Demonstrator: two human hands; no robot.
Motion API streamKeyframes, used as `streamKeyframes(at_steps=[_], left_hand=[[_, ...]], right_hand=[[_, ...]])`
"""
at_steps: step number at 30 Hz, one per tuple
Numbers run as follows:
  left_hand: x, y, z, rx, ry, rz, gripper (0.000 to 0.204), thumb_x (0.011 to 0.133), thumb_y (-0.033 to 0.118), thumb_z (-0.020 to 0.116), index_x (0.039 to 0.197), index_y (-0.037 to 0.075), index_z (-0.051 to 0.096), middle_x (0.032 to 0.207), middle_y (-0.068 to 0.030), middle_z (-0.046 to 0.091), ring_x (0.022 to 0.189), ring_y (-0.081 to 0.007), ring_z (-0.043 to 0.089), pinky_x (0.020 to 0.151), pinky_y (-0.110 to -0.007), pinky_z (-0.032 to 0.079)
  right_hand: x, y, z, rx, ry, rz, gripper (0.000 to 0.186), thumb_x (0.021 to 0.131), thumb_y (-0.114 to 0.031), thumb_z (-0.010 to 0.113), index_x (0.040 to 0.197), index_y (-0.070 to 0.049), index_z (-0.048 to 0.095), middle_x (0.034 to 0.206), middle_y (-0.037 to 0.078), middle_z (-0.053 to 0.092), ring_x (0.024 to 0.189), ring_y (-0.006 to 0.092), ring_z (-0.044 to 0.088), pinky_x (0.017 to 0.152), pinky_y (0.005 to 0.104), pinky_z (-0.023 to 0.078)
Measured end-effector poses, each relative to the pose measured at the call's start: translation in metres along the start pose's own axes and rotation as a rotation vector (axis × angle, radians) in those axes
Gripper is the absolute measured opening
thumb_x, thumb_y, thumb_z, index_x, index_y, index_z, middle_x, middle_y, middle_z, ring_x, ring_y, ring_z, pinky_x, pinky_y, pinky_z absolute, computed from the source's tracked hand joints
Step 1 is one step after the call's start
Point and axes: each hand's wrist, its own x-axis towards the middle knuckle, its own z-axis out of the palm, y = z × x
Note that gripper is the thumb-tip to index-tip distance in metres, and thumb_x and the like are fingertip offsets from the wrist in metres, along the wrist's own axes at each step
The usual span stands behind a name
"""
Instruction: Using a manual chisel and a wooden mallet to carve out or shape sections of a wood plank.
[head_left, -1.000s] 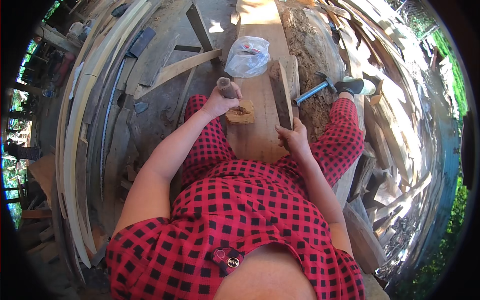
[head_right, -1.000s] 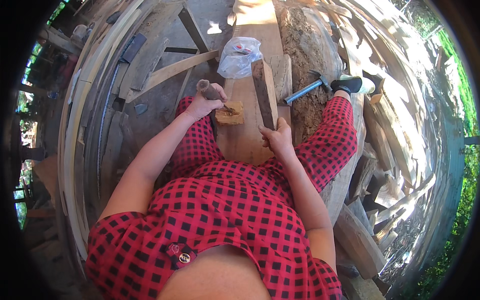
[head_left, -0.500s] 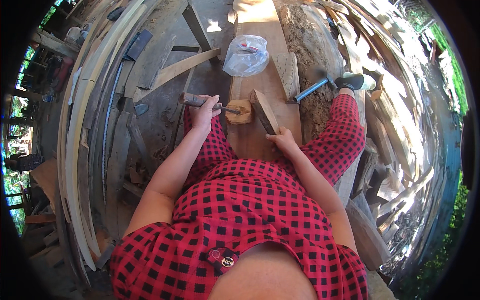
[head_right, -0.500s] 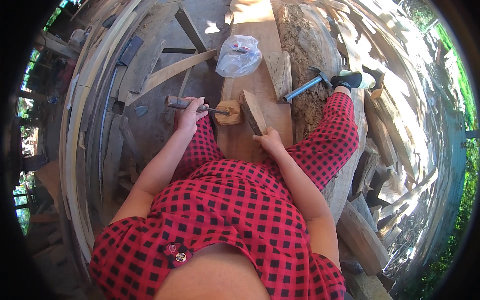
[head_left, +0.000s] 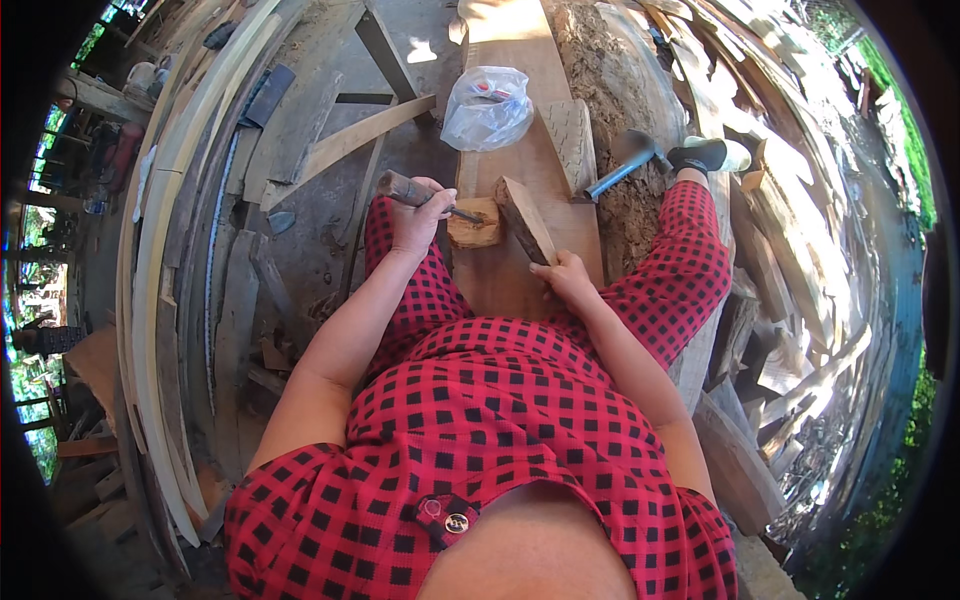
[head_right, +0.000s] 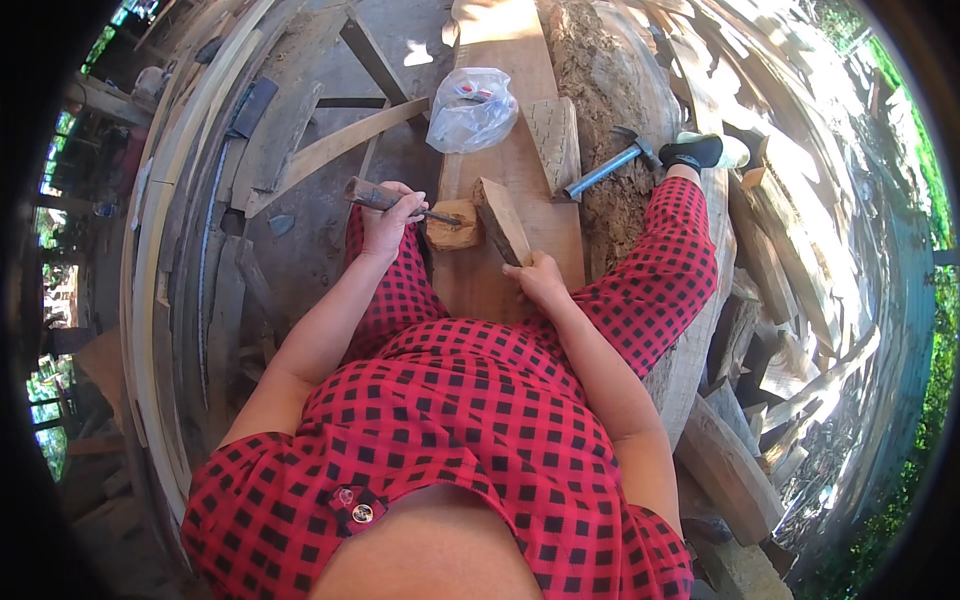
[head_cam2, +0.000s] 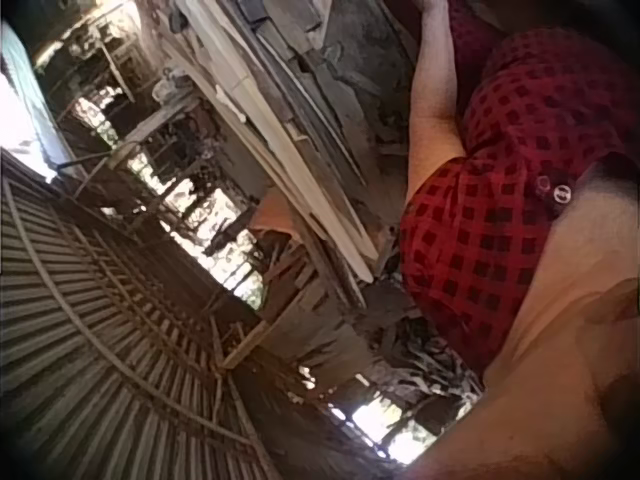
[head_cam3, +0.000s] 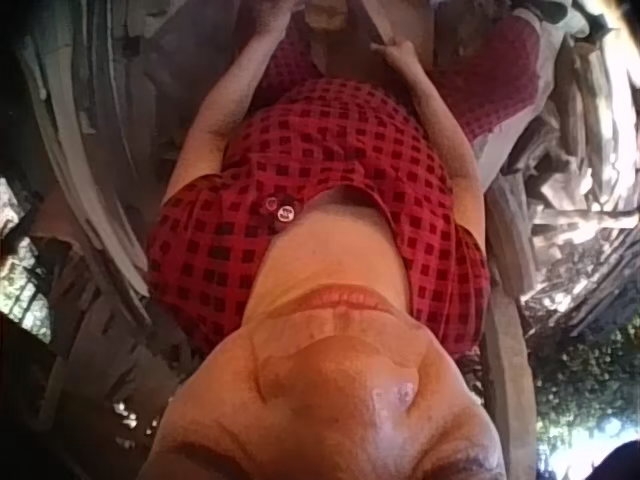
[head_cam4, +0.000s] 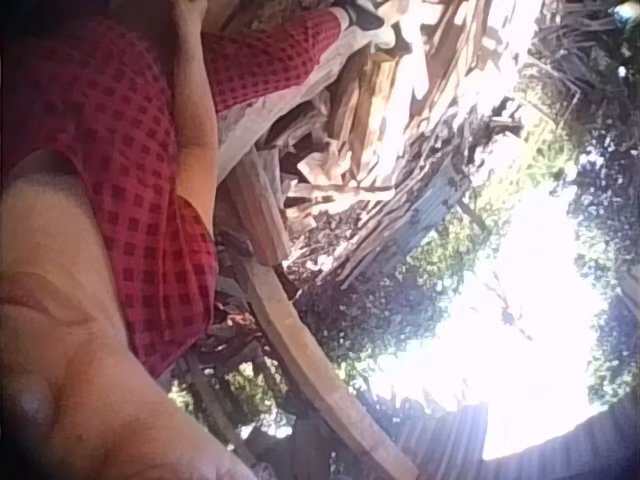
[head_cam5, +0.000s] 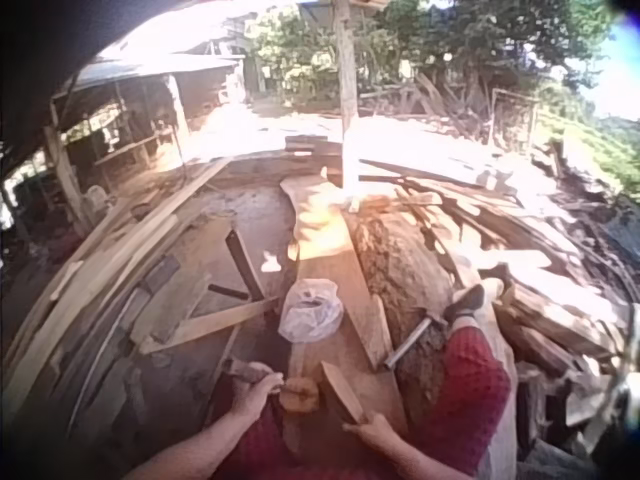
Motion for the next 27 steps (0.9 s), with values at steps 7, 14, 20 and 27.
streamKeyframes(at_steps=[7, 14, 20, 27], left_hand=[[0.008, 0.026, 0.007, -0.095, -0.034, -0.033, 0.011, 0.076, 0.005, 0.069, 0.074, 0.005, 0.058, 0.067, -0.0031, 0.061, 0.06, -0.0083, 0.058, 0.055, -0.023, 0.048], [0.02, 0.01, 0.009, 0.213, -0.219, 0.167, 0.012, 0.073, 0.004, 0.068, 0.079, 0.005, 0.057, 0.072, -0.0026, 0.062, 0.065, -0.0087, 0.058, 0.061, -0.023, 0.048], [0.027, 0.023, 0.017, 0.243, -0.316, 0.158, 0.011, 0.068, 0.003, 0.068, 0.072, 0.006, 0.058, 0.073, 0.0008, 0.06, 0.069, -0.009, 0.057, 0.067, -0.026, 0.048], [0.038, 0.025, 0.015, 0.272, -0.546, 0.07, 0.012, 0.071, 0.002, 0.066, 0.079, 0.006, 0.058, 0.08, -0.001, 0.061, 0.078, -0.0099, 0.059, 0.075, -0.027, 0.048]], right_hand=[[0.002, 0.002, -0.003, -0.002, -0.004, 0.014, 0.029, 0.078, -0.019, 0.072, 0.083, 0.001, 0.052, 0.062, 0.007, 0.055, 0.044, 0.0169, 0.053, 0.04, 0.0306, 0.042], [0.004, 0.003, -0.001, 0.018, -0.01, 0.01, 0.028, 0.079, -0.02, 0.071, 0.083, 0.001, 0.052, 0.062, 0.007, 0.055, 0.044, 0.0168, 0.053, 0.041, 0.0307, 0.042], [0.003, 0.0, -0.003, 0.001, 0.005, 0.003, 0.028, 0.079, -0.02, 0.071, 0.082, 0.001, 0.053, 0.061, 0.007, 0.055, 0.045, 0.0168, 0.053, 0.041, 0.0308, 0.043], [-0.023, -0.043, -0.02, 0.029, 0.156, -0.375, 0.028, 0.08, -0.021, 0.072, 0.087, 0.001, 0.055, 0.067, 0.005, 0.058, 0.05, 0.0112, 0.053, 0.044, 0.0268, 0.043]])
